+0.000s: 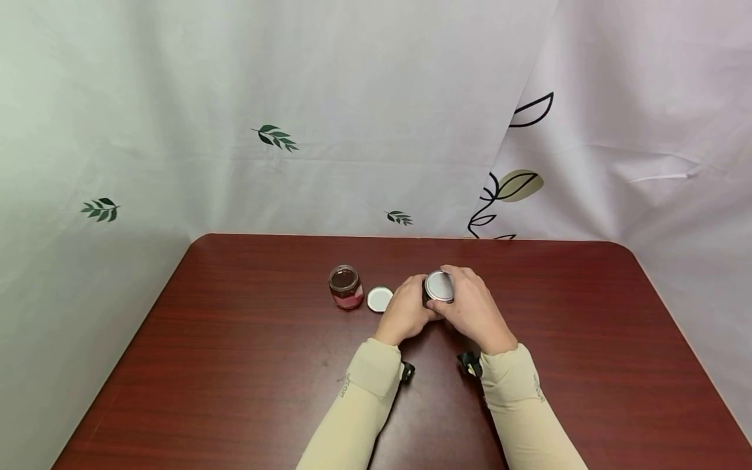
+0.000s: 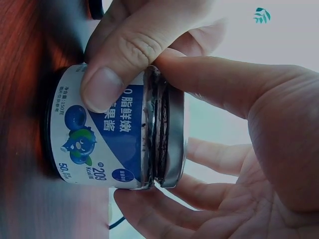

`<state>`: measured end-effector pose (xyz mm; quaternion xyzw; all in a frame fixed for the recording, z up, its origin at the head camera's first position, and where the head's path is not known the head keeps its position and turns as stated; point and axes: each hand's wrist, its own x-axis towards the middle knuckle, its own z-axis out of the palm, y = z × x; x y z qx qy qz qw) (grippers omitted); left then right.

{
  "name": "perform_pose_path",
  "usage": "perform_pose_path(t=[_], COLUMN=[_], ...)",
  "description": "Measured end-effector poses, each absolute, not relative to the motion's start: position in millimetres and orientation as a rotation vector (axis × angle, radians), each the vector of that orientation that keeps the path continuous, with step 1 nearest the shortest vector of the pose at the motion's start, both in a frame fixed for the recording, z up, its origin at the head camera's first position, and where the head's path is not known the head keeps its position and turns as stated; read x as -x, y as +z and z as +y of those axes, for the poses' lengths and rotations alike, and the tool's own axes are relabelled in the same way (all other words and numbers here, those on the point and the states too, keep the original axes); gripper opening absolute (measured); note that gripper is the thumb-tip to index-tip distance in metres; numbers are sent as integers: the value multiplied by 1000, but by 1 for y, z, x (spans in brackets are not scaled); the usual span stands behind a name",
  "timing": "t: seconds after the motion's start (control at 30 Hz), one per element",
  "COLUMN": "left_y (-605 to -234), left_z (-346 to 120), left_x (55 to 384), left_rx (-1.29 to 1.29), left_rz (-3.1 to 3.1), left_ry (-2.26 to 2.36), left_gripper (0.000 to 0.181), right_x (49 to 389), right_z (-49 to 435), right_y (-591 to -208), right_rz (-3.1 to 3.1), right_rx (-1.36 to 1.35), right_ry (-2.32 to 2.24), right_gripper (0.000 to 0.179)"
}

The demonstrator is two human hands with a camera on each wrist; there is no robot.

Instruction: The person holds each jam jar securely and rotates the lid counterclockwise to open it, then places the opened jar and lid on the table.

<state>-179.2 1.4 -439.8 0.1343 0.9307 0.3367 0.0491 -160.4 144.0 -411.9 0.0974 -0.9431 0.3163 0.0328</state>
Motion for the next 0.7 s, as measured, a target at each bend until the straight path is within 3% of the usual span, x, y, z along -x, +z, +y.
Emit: perform_pose_path(t=[0.7], left_y=[-440], left_z=[-1], left_x=[179], left_rx=[-382], left_rz=[2821], left_ry=[1066], left_gripper=[65], right_x=[163], right_z=[146], right_y=[-413], right_rz=[-2853], right_rx=[-314], right_ry=[996], right_gripper=[64])
